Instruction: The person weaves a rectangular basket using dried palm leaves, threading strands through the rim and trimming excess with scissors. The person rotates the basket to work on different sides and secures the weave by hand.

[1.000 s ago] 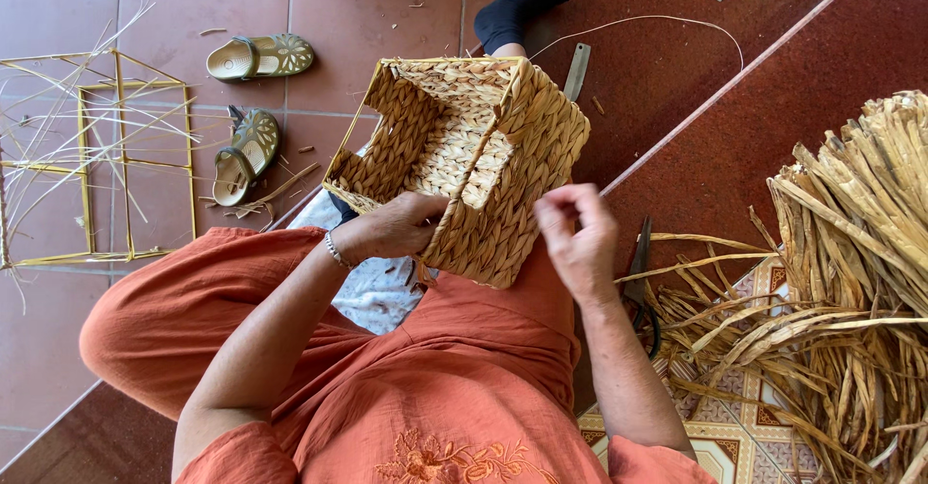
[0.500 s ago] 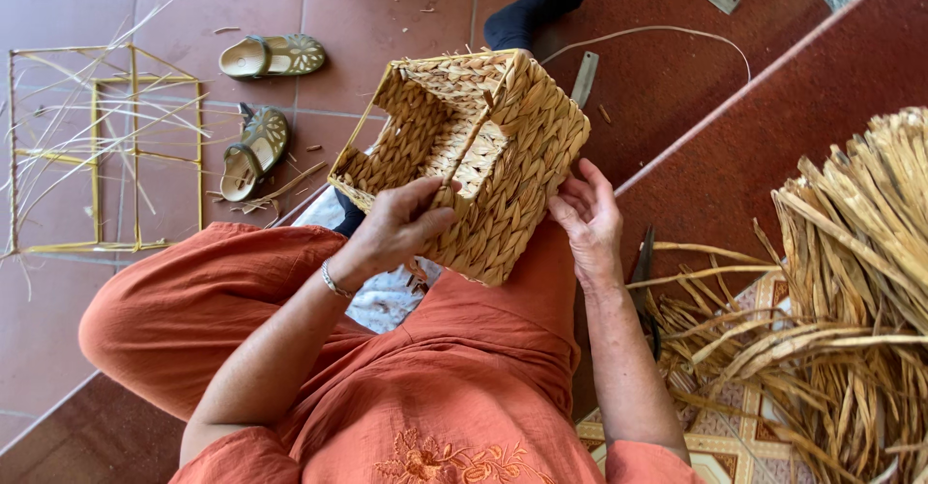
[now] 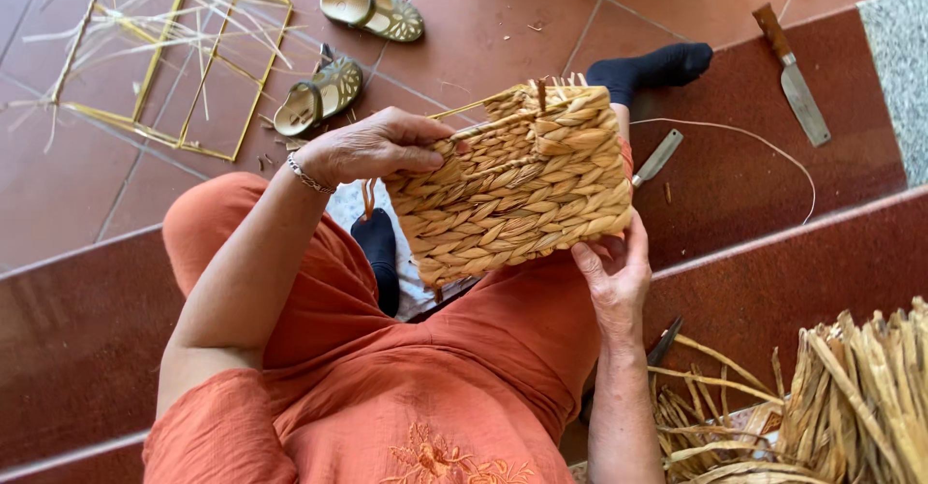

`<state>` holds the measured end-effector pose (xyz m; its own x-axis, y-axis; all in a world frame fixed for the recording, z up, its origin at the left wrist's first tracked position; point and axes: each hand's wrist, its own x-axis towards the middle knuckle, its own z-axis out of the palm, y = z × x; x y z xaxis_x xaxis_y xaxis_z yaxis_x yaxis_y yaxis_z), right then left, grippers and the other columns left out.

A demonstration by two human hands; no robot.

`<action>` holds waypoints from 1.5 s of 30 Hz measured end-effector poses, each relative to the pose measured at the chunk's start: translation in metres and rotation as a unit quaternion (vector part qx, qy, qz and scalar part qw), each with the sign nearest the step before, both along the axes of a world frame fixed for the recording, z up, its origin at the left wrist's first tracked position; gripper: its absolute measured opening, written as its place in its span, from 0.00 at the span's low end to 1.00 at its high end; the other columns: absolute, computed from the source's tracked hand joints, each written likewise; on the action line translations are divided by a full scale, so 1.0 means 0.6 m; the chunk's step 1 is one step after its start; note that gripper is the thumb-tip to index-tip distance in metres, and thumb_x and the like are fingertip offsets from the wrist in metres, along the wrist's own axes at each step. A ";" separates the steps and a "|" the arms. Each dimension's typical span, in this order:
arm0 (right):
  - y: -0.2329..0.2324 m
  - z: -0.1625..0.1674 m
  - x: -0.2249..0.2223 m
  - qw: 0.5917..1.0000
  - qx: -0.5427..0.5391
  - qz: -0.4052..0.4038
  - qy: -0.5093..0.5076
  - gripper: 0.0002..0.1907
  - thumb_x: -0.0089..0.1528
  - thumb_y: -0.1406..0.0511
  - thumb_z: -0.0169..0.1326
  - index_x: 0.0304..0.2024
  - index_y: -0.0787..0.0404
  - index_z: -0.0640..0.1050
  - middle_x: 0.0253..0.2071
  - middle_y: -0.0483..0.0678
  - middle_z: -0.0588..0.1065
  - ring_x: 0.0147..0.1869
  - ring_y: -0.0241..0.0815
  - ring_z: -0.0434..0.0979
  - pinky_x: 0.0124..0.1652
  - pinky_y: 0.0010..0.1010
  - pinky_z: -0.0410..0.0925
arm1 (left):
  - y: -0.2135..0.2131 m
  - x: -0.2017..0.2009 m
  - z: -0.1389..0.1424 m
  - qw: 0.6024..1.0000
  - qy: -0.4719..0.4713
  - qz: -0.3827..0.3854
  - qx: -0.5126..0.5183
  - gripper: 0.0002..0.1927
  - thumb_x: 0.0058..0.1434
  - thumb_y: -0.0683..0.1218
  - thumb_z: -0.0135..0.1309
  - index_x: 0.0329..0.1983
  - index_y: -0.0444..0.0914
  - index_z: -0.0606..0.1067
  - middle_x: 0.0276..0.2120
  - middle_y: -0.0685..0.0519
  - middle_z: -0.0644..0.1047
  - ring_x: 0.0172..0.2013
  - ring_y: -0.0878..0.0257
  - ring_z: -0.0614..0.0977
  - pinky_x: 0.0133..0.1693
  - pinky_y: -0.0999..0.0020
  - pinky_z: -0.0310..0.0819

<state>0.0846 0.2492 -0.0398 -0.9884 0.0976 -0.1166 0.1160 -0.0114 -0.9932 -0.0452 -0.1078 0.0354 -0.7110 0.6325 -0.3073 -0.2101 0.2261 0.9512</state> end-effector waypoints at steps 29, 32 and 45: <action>-0.045 -0.009 0.076 0.990 0.133 -0.027 0.048 0.34 0.59 0.63 0.68 0.59 0.66 0.63 0.65 0.53 0.63 0.62 0.42 0.72 0.60 0.35 0.70 | 0.181 0.062 -0.049 0.880 0.408 0.048 -0.236 0.10 0.68 0.49 0.54 0.39 0.38 0.73 0.35 0.46 0.80 0.42 0.50 0.80 0.47 0.53 0.67; -0.052 -0.008 0.082 0.987 0.150 -0.025 0.051 0.33 0.58 0.64 0.68 0.58 0.66 0.64 0.64 0.54 0.64 0.61 0.42 0.72 0.59 0.36 0.70 | 0.177 0.059 -0.043 0.879 0.409 0.040 -0.243 0.10 0.67 0.49 0.54 0.38 0.38 0.73 0.35 0.47 0.80 0.43 0.50 0.80 0.48 0.53 0.68; -0.105 0.017 0.073 0.943 0.196 0.153 0.222 0.34 0.57 0.60 0.68 0.61 0.64 0.68 0.64 0.60 0.64 0.67 0.54 0.70 0.62 0.41 0.73 | 0.038 0.052 -0.003 0.945 0.254 0.151 -0.139 0.24 0.76 0.56 0.39 0.51 0.33 0.77 0.40 0.46 0.81 0.41 0.53 0.83 0.45 0.59 0.76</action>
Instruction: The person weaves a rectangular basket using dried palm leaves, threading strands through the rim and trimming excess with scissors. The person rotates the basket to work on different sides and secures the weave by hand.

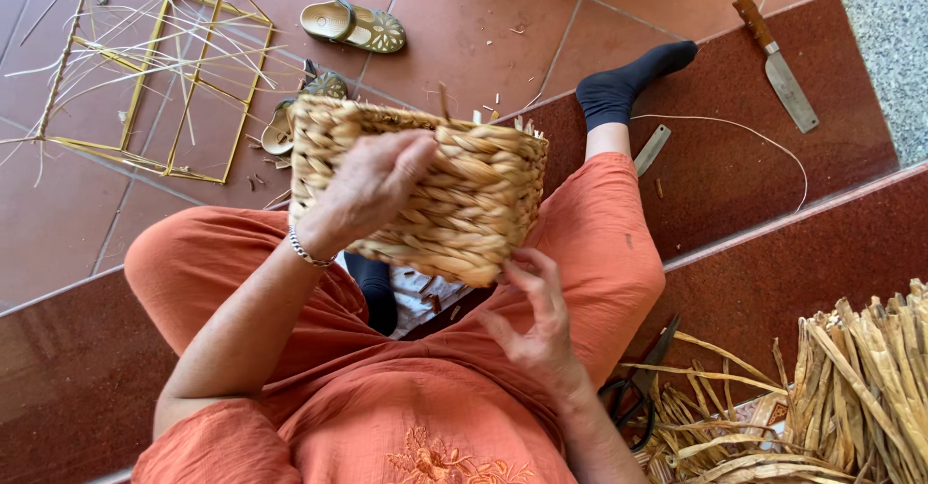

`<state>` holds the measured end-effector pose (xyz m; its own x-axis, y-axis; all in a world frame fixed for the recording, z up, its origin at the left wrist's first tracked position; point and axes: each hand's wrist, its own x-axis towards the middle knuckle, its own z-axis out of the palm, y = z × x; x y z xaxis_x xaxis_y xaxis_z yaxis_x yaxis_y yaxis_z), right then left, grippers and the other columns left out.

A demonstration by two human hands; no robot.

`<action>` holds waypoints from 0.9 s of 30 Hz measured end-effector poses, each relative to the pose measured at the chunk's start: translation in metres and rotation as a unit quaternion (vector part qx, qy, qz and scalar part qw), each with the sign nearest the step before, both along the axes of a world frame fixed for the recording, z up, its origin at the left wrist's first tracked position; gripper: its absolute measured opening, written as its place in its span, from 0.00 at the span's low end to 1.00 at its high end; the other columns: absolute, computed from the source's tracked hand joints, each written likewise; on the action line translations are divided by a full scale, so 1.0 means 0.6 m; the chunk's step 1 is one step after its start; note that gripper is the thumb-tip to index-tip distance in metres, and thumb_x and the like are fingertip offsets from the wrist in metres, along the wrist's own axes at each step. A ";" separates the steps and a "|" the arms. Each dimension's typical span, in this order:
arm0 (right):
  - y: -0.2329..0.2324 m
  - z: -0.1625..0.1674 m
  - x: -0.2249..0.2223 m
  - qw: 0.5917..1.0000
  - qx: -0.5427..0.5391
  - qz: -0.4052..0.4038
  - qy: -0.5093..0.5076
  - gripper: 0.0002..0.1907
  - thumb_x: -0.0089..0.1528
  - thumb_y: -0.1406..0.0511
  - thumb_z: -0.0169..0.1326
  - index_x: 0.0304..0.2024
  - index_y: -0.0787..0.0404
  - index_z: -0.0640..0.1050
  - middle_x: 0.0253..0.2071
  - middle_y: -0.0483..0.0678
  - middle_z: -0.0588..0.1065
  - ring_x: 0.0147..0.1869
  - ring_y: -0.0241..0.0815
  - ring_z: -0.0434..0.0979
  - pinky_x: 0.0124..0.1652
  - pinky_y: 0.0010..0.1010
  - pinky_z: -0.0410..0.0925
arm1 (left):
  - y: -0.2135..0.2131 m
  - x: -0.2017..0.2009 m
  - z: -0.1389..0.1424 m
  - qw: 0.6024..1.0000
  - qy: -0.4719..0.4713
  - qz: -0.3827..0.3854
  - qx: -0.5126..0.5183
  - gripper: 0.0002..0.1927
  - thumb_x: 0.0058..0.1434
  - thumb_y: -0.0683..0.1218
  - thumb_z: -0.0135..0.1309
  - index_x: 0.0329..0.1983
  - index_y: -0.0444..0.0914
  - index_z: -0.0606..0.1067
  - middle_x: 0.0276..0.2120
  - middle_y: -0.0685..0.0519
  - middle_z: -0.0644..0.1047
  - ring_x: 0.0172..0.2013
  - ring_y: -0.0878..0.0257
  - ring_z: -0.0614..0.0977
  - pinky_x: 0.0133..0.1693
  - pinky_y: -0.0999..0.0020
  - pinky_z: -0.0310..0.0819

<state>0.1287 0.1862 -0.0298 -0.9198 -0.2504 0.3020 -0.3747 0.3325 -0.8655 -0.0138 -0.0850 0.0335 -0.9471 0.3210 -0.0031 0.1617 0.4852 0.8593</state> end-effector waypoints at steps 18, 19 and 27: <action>-0.024 -0.146 -0.184 0.758 -0.364 -0.066 -0.537 0.47 0.60 0.41 0.51 0.75 0.53 0.55 0.74 0.55 0.55 0.77 0.58 0.52 0.60 0.69 0.61 | -0.223 0.006 -0.056 0.978 0.134 0.156 -0.014 0.24 0.80 0.55 0.46 0.47 0.28 0.77 0.45 0.48 0.79 0.51 0.62 0.78 0.55 0.65 0.71; -0.019 -0.144 -0.183 0.760 -0.376 -0.050 -0.528 0.45 0.60 0.43 0.53 0.74 0.54 0.58 0.73 0.55 0.57 0.75 0.55 0.55 0.60 0.66 0.63 | -0.223 0.009 -0.058 0.977 0.081 0.197 0.012 0.26 0.80 0.57 0.43 0.48 0.29 0.77 0.44 0.49 0.79 0.49 0.62 0.78 0.53 0.66 0.72; 0.044 -0.072 -0.195 0.921 -0.180 -0.165 -0.304 0.32 0.63 0.64 0.61 0.68 0.67 0.69 0.56 0.51 0.78 0.56 0.39 0.79 0.52 0.28 0.76 | -0.214 -0.010 -0.079 0.855 -0.214 0.287 0.374 0.33 0.70 0.66 0.45 0.64 0.37 0.72 0.54 0.50 0.79 0.51 0.63 0.81 0.55 0.65 0.77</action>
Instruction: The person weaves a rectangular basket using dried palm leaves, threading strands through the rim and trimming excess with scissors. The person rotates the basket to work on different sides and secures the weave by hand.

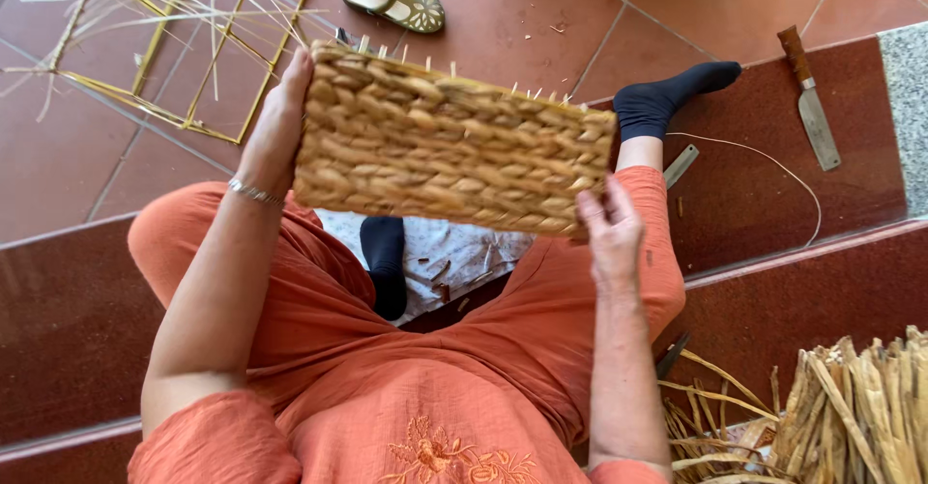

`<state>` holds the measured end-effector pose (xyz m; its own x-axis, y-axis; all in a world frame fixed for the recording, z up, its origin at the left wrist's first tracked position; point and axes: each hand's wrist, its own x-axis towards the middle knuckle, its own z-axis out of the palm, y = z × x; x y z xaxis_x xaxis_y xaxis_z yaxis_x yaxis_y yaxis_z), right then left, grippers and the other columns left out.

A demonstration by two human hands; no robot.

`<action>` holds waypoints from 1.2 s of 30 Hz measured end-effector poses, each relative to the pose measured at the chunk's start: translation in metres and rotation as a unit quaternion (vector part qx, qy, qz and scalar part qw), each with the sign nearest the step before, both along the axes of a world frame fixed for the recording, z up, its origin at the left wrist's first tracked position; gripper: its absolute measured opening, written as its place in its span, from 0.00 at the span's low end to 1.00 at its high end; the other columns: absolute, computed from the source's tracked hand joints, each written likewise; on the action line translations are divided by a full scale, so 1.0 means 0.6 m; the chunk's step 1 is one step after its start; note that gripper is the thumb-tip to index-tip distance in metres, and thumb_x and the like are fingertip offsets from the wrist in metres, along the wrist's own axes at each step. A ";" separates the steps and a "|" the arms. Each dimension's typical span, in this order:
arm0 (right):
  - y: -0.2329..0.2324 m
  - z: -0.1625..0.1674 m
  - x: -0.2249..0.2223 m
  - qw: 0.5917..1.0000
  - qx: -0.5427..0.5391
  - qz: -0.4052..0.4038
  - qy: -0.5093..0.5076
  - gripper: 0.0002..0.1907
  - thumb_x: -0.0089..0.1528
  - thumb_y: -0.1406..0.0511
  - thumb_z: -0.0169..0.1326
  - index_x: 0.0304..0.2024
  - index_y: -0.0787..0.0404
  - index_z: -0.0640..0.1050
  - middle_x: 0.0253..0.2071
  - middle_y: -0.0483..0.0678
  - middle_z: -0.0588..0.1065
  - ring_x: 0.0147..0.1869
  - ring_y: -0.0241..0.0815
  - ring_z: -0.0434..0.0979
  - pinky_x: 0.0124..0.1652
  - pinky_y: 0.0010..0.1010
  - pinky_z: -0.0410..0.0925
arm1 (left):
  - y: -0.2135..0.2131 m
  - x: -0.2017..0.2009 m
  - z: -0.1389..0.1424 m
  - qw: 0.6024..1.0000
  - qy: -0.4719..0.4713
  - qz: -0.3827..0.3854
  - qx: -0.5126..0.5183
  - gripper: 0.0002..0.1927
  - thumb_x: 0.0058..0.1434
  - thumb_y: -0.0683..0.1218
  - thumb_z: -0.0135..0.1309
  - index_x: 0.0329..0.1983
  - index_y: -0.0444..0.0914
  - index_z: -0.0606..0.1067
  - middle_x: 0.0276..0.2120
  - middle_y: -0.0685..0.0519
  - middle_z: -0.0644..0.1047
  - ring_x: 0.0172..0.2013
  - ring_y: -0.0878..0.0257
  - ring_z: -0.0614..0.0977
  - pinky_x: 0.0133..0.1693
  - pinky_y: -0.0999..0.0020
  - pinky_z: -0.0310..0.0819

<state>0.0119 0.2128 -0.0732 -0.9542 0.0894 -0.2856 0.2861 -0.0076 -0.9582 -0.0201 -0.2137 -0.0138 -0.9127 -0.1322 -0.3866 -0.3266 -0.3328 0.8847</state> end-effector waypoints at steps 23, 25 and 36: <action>0.082 0.016 -0.064 0.979 0.030 -0.097 0.178 0.32 0.60 0.59 0.71 0.58 0.74 0.76 0.50 0.53 0.80 0.50 0.35 0.80 0.53 0.25 0.75 | 0.062 -0.100 -0.085 0.867 0.162 -0.192 -0.430 0.45 0.73 0.72 0.34 0.76 0.33 0.63 0.51 0.37 0.81 0.50 0.53 0.82 0.55 0.60 0.72; 0.081 0.015 -0.069 0.978 0.037 -0.095 0.180 0.31 0.61 0.58 0.71 0.58 0.74 0.77 0.48 0.52 0.80 0.48 0.34 0.80 0.52 0.24 0.74 | 0.061 -0.101 -0.087 0.890 0.093 -0.174 -0.410 0.43 0.73 0.72 0.35 0.71 0.33 0.69 0.49 0.37 0.82 0.48 0.53 0.84 0.52 0.59 0.78; 0.034 0.040 -0.106 0.982 0.068 -0.119 0.131 0.27 0.59 0.55 0.71 0.49 0.69 0.81 0.39 0.49 0.81 0.41 0.32 0.81 0.43 0.21 0.75 | 0.091 -0.113 -0.041 0.984 -0.103 -0.135 -0.047 0.46 0.59 0.79 0.33 0.58 0.41 0.78 0.49 0.47 0.83 0.51 0.62 0.85 0.52 0.55 0.81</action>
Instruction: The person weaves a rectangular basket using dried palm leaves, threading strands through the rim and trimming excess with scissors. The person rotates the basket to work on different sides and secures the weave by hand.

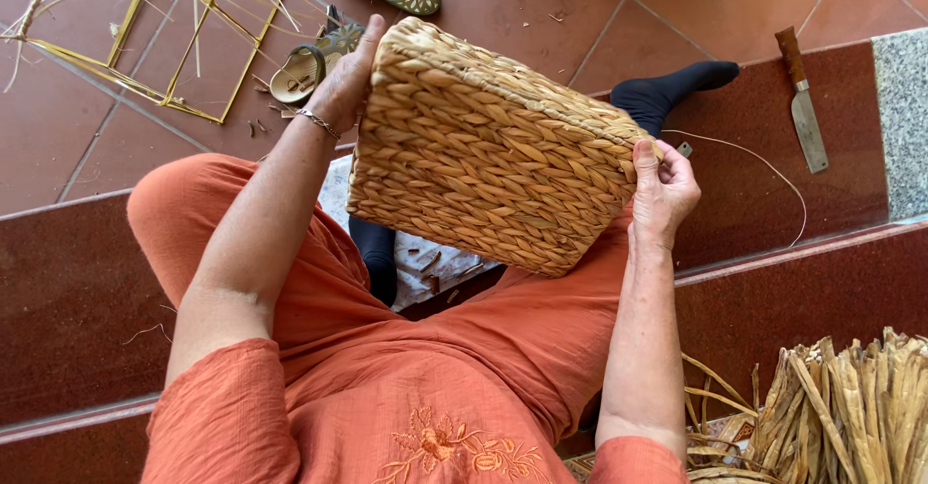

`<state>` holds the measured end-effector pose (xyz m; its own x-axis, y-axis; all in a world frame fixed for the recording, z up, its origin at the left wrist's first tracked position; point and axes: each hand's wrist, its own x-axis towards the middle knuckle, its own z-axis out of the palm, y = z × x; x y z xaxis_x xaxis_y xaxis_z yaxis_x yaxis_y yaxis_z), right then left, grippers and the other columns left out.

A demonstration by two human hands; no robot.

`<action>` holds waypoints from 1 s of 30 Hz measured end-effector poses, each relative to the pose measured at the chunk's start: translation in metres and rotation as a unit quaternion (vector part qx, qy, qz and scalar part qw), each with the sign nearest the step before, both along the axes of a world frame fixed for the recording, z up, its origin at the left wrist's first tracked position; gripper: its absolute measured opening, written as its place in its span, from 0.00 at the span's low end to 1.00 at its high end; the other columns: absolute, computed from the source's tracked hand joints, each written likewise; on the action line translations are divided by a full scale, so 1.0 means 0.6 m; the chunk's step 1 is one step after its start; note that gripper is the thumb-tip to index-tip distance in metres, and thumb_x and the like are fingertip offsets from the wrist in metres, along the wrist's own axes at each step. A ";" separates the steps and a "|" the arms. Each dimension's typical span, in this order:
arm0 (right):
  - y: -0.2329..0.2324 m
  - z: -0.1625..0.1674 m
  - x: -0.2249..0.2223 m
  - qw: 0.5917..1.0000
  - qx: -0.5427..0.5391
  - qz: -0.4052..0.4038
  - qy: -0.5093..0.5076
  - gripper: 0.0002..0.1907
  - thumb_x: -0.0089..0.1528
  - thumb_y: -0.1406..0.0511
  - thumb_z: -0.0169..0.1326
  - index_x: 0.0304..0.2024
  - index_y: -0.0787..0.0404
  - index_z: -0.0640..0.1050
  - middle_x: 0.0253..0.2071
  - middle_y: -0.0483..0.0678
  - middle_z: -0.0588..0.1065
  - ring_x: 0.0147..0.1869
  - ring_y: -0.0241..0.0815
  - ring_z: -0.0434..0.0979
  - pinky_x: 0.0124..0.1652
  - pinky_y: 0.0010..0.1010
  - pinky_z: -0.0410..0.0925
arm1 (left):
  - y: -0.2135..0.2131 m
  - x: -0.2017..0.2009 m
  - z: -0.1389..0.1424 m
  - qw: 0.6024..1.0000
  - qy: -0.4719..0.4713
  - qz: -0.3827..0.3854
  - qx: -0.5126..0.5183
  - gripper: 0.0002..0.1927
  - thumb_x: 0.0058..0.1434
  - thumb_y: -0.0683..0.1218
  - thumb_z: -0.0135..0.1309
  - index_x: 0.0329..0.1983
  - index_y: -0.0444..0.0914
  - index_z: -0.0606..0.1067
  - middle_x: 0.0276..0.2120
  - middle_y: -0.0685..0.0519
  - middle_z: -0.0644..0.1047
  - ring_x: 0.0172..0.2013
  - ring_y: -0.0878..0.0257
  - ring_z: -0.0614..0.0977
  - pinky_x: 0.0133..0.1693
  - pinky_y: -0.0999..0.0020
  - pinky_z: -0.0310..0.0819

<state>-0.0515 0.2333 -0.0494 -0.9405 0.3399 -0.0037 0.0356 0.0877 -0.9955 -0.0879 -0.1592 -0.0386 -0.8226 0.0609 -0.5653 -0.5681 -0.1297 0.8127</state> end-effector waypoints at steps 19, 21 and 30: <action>0.080 -0.044 0.084 0.994 0.058 -0.074 -0.062 0.15 0.66 0.68 0.62 0.53 0.68 0.78 0.47 0.54 0.81 0.46 0.39 0.84 0.41 0.25 0.77 | 0.085 -0.001 -0.131 0.872 0.195 -0.105 -0.437 0.35 0.60 0.50 0.61 0.67 0.34 0.62 0.59 0.34 0.72 0.60 0.41 0.73 0.59 0.52 0.65; 0.127 -0.045 0.155 0.984 0.102 -0.148 -0.014 0.09 0.68 0.70 0.59 0.51 0.68 0.79 0.45 0.54 0.82 0.45 0.39 0.84 0.45 0.27 0.78 | 0.095 0.002 -0.138 0.776 0.304 -0.092 -0.545 0.41 0.54 0.47 0.66 0.66 0.27 0.61 0.61 0.28 0.67 0.61 0.34 0.68 0.57 0.43 0.61; 0.253 -0.098 0.484 0.854 0.405 -0.127 -0.299 0.11 0.63 0.64 0.66 0.42 0.63 0.79 0.32 0.50 0.79 0.32 0.39 0.77 0.36 0.32 0.71 | 0.217 0.002 -0.168 0.723 0.514 -0.216 -0.408 0.21 0.66 0.39 0.59 0.62 0.36 0.71 0.55 0.43 0.72 0.55 0.45 0.73 0.57 0.50 0.70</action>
<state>0.2392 0.3853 -0.1084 -0.7477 0.6521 -0.1250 0.6378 0.6530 -0.4084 -0.0864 -0.0290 -0.1396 -0.8377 0.4283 0.3388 0.5459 0.6407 0.5398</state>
